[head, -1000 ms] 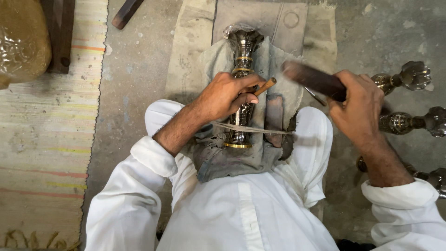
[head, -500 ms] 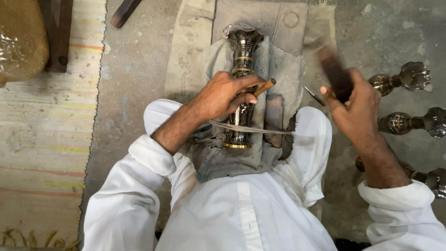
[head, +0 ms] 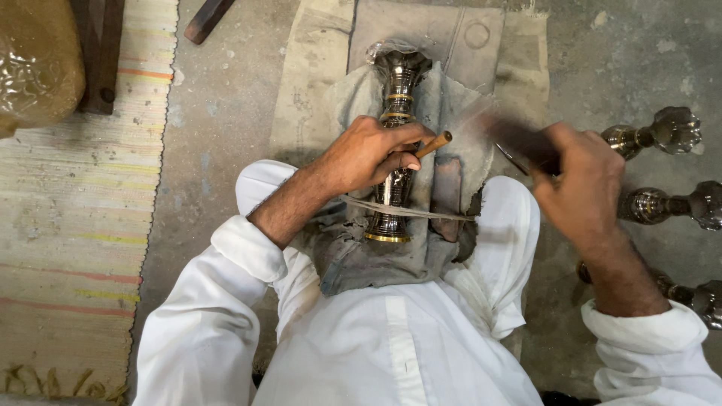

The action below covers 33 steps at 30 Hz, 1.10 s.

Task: The person sits cross-legged on the floor with an ornate brass vase held upright on a cloth pad on their lap. They hold a small chisel against the vase's decorated surface and repeatedly strike it with a wooden mallet, repositioning the chisel to work along the engraved pattern, with several finished brass vases lying beside them.

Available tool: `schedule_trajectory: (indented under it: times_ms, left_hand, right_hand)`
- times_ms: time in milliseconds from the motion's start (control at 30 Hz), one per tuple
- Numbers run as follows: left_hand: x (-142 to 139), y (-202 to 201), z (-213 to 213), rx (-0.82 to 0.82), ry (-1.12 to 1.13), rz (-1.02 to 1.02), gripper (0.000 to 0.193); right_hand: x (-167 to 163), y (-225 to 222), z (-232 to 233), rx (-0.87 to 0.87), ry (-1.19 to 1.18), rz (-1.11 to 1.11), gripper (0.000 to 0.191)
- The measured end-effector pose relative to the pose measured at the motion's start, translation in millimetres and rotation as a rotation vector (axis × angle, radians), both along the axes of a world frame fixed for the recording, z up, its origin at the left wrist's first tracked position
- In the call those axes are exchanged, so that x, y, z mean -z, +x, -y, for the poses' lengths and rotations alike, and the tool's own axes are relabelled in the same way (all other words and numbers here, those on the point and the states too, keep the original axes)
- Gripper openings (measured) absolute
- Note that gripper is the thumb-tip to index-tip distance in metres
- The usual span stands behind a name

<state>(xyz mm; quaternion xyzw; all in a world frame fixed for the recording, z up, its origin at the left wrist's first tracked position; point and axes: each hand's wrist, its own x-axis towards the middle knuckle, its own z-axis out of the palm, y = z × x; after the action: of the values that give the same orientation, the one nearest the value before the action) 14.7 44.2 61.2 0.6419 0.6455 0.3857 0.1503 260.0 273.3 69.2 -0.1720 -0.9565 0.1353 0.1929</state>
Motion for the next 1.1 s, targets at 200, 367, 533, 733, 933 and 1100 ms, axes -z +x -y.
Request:
schedule_trajectory:
  times_ms: [200,367,533,733,933,1100]
  left_hand:
    - [0,-1,2,0.019,-0.004,0.019,0.03]
    - [-1,-1,2,0.016,-0.013,-0.008,0.03]
    - [-1,-1,3,0.013,-0.054,0.011,0.029]
    - [-1,-2,4,0.038,0.061,0.013,0.029]
    - [-3,-2,4,0.034,0.014,0.015,0.028]
    - [-3,-1,5,0.02,-0.009,0.018,0.03]
  right_hand:
    - [-4,-5,2,-0.004,-0.154,-0.068,0.019]
    - [-15,-7,7,0.128,-0.186,-0.025,0.025]
    - [-17,-4,9,0.014,0.016,-0.026,0.021]
    - [-6,2,1,0.025,0.054,0.024,0.022]
    - [-6,3,-2,-0.004,0.042,-0.026,0.021]
    - [-14,-2,6,0.16,-0.38,-0.1,0.031]
